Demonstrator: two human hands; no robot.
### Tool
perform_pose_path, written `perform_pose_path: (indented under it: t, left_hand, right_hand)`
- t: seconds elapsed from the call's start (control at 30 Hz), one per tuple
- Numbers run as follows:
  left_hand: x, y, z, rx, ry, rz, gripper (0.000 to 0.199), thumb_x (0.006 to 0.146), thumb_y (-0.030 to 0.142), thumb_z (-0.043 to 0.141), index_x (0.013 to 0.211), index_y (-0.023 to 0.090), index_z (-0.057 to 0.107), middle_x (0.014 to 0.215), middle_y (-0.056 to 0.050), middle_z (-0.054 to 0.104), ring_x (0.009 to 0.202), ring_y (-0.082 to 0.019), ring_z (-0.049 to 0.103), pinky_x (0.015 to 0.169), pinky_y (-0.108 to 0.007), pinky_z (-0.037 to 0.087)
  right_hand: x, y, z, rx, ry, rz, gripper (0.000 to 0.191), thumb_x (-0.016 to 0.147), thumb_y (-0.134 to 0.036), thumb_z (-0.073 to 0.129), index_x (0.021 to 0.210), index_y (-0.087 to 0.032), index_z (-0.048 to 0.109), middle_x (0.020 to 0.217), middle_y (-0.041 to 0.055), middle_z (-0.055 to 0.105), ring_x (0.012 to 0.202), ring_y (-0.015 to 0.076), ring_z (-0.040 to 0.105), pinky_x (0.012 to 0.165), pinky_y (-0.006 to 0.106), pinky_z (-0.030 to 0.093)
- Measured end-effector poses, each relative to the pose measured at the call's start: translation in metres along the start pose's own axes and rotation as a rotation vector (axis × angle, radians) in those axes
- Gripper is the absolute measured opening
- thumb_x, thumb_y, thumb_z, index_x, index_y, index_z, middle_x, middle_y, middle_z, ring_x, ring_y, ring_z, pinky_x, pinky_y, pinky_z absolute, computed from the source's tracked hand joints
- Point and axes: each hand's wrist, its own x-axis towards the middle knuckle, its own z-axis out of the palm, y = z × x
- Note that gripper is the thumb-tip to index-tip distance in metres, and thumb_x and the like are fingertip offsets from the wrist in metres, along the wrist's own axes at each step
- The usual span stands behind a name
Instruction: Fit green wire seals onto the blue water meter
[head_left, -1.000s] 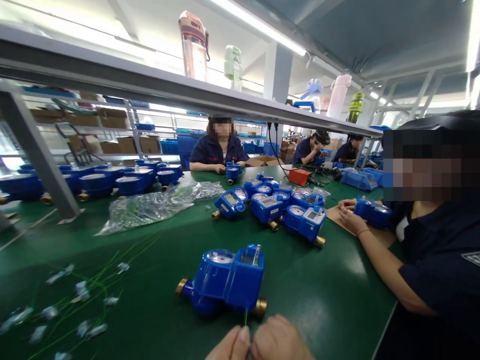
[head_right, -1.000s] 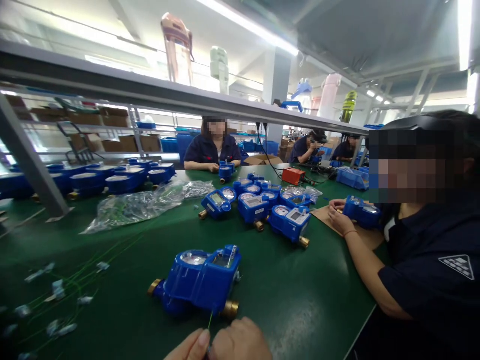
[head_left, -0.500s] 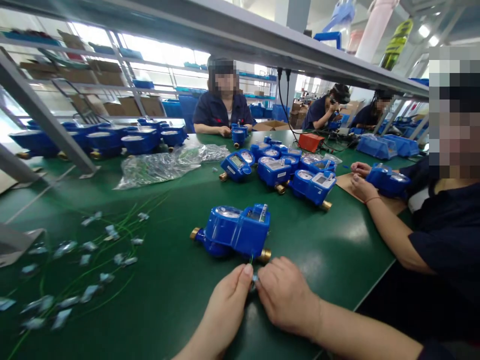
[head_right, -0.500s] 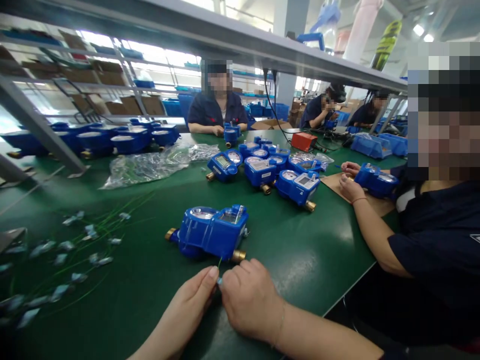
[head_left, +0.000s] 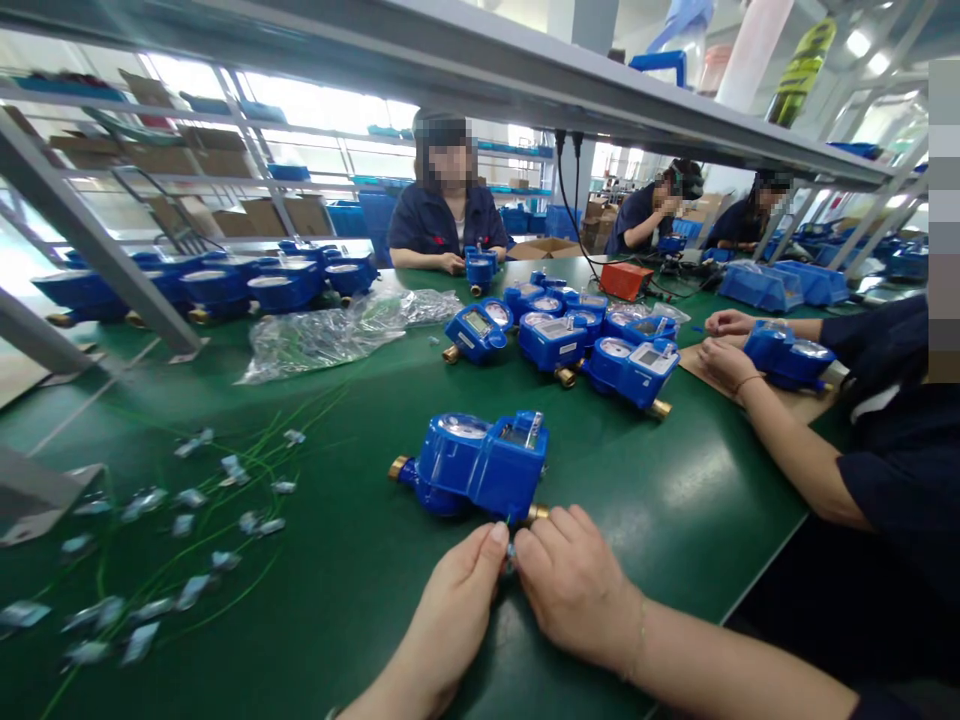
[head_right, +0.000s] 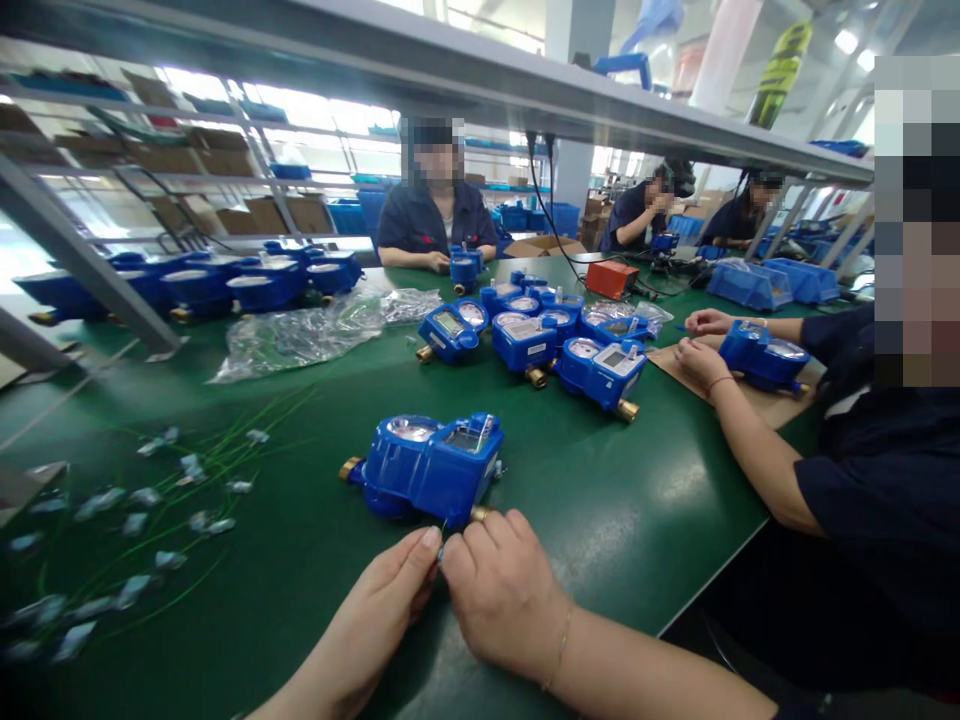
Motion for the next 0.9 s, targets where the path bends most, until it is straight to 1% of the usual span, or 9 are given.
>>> perform_pose_path:
  t: [0.07, 0.2, 0.27, 0.37, 0.47, 0.57, 0.67, 0.73, 0.9]
  left_hand:
    - [0.001, 0.000, 0.002, 0.029, -0.002, 0.021, 0.035, 0.086, 0.049, 0.043, 0.077, 0.016, 0.052, 0.071, 0.002, 0.048, 0.065, -0.014, 0.042, 0.064, -0.025, 0.039]
    - [0.004, 0.001, 0.002, 0.151, 0.025, 0.098, 0.035, 0.088, 0.046, 0.040, 0.071, 0.018, 0.050, 0.070, 0.001, 0.051, 0.068, -0.016, 0.046, 0.066, -0.026, 0.039]
    - [0.006, 0.002, -0.001, 0.193, 0.037, 0.115, 0.035, 0.088, 0.046, 0.040, 0.069, 0.018, 0.050, 0.068, 0.001, 0.051, 0.066, -0.016, 0.048, 0.065, -0.026, 0.040]
    - [0.008, 0.005, -0.005, 0.153, -0.001, 0.110, 0.033, 0.088, 0.046, 0.041, 0.078, 0.018, 0.056, 0.076, 0.000, 0.058, 0.074, -0.018, 0.053, 0.073, -0.027, 0.042]
    - [0.009, 0.009, -0.007, 0.089, -0.044, 0.054, 0.035, 0.087, 0.047, 0.044, 0.081, 0.016, 0.059, 0.074, -0.001, 0.060, 0.076, -0.019, 0.055, 0.074, -0.027, 0.044]
    - [0.010, 0.012, -0.004, 0.084, -0.025, 0.026, 0.037, 0.086, 0.048, 0.044, 0.072, 0.016, 0.057, 0.067, 0.000, 0.056, 0.069, -0.017, 0.052, 0.068, -0.027, 0.043]
    - [0.011, 0.013, 0.000, 0.119, 0.017, 0.065, 0.035, 0.085, 0.047, 0.046, 0.073, 0.016, 0.056, 0.071, 0.000, 0.056, 0.069, -0.017, 0.050, 0.067, -0.026, 0.042]
    - [0.011, 0.013, 0.000, 0.167, 0.033, 0.090, 0.035, 0.085, 0.048, 0.045, 0.073, 0.017, 0.056, 0.071, 0.000, 0.057, 0.070, -0.018, 0.051, 0.067, -0.027, 0.042]
    - [0.011, 0.013, 0.000, 0.323, 0.109, 0.114, 0.040, 0.088, 0.050, 0.038, 0.065, 0.019, 0.050, 0.065, 0.000, 0.054, 0.062, -0.017, 0.049, 0.060, -0.026, 0.039]
  right_hand:
    - [0.004, 0.001, 0.002, 0.169, -0.024, 0.054, 0.020, 0.088, -0.019, 0.036, 0.075, -0.017, 0.051, 0.072, 0.0051, 0.053, 0.071, 0.0181, 0.046, 0.067, 0.032, 0.034]
    - [0.013, -0.008, 0.006, 0.717, -0.144, 0.551, 0.031, 0.091, -0.021, 0.024, 0.069, -0.018, 0.046, 0.053, -0.0030, 0.040, 0.049, 0.0118, 0.040, 0.054, 0.025, 0.035]
    - [0.014, -0.014, 0.007, 0.785, -0.181, 0.640, 0.036, 0.093, -0.022, 0.017, 0.070, -0.018, 0.045, 0.046, -0.0066, 0.031, 0.040, 0.0111, 0.034, 0.047, 0.023, 0.033]
    - [0.010, -0.016, 0.005, 0.643, -0.113, 0.563, 0.028, 0.094, -0.025, 0.025, 0.082, -0.017, 0.049, 0.063, 0.0005, 0.051, 0.059, 0.0146, 0.049, 0.059, 0.027, 0.039]
    - [0.003, -0.010, 0.003, 0.206, 0.016, 0.292, 0.021, 0.093, -0.024, 0.032, 0.091, -0.016, 0.052, 0.084, 0.0075, 0.057, 0.076, 0.0199, 0.050, 0.071, 0.033, 0.037]
    - [0.000, -0.002, 0.005, -0.050, 0.017, 0.100, 0.019, 0.092, -0.019, 0.034, 0.088, -0.017, 0.052, 0.078, 0.0062, 0.055, 0.071, 0.0195, 0.046, 0.067, 0.033, 0.033]
    - [0.003, 0.002, 0.006, -0.019, -0.001, 0.080, 0.020, 0.091, -0.017, 0.034, 0.081, -0.017, 0.051, 0.075, 0.0053, 0.054, 0.071, 0.0184, 0.046, 0.066, 0.032, 0.032]
    - [0.009, 0.000, 0.006, 0.213, -0.029, 0.225, 0.023, 0.091, -0.019, 0.033, 0.077, -0.017, 0.050, 0.072, 0.0039, 0.053, 0.068, 0.0163, 0.046, 0.065, 0.030, 0.032]
    - [0.025, -0.020, 0.004, 1.270, -0.004, 1.022, 0.024, 0.085, -0.028, 0.038, 0.063, -0.018, 0.042, 0.052, -0.0052, 0.036, 0.048, 0.0086, 0.031, 0.049, 0.023, 0.025]
